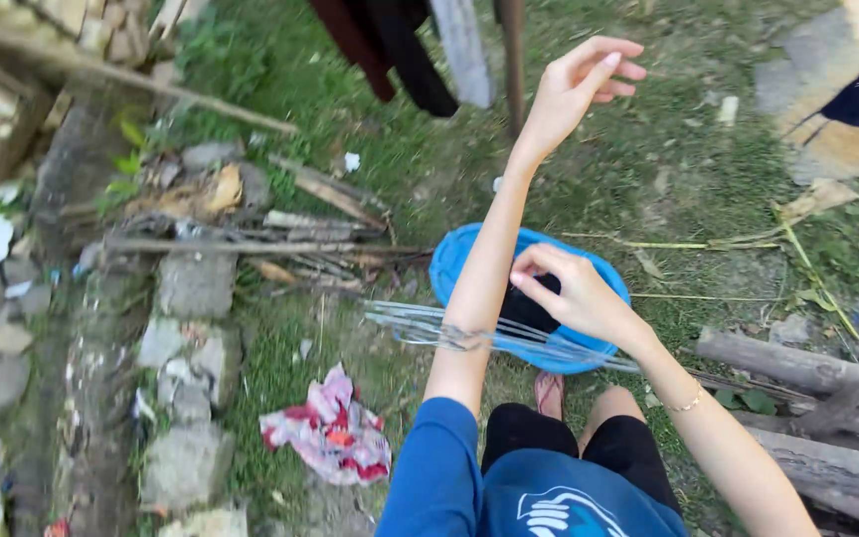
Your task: Hanging clothes on a clothesline using hangers from a basin.
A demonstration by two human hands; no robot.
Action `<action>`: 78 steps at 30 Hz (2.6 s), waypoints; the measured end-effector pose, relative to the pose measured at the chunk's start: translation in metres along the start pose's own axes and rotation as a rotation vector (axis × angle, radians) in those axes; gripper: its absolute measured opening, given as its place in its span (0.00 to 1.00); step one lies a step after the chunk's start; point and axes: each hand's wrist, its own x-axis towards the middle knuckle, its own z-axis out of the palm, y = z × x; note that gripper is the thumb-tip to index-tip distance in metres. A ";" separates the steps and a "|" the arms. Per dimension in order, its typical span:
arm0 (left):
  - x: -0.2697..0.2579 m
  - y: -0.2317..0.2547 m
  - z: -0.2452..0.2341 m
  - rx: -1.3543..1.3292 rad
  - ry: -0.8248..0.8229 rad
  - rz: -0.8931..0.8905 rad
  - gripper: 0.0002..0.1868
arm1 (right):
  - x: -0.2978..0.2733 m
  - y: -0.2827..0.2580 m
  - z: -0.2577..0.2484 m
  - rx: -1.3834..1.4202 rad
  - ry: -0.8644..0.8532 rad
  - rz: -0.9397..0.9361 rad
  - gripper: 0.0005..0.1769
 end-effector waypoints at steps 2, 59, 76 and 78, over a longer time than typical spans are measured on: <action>-0.012 -0.003 -0.011 0.017 0.048 0.023 0.16 | -0.016 0.003 0.021 0.070 -0.134 0.040 0.09; -0.274 0.048 -0.087 -0.220 -0.260 -0.555 0.20 | 0.006 0.005 0.186 -0.616 0.774 0.337 0.07; -0.302 0.002 -0.146 0.394 -0.180 -0.285 0.11 | 0.033 0.110 0.202 -0.174 0.440 0.219 0.10; -0.299 -0.019 -0.143 0.434 -0.148 -0.302 0.11 | 0.035 0.145 0.208 -0.333 0.370 0.346 0.10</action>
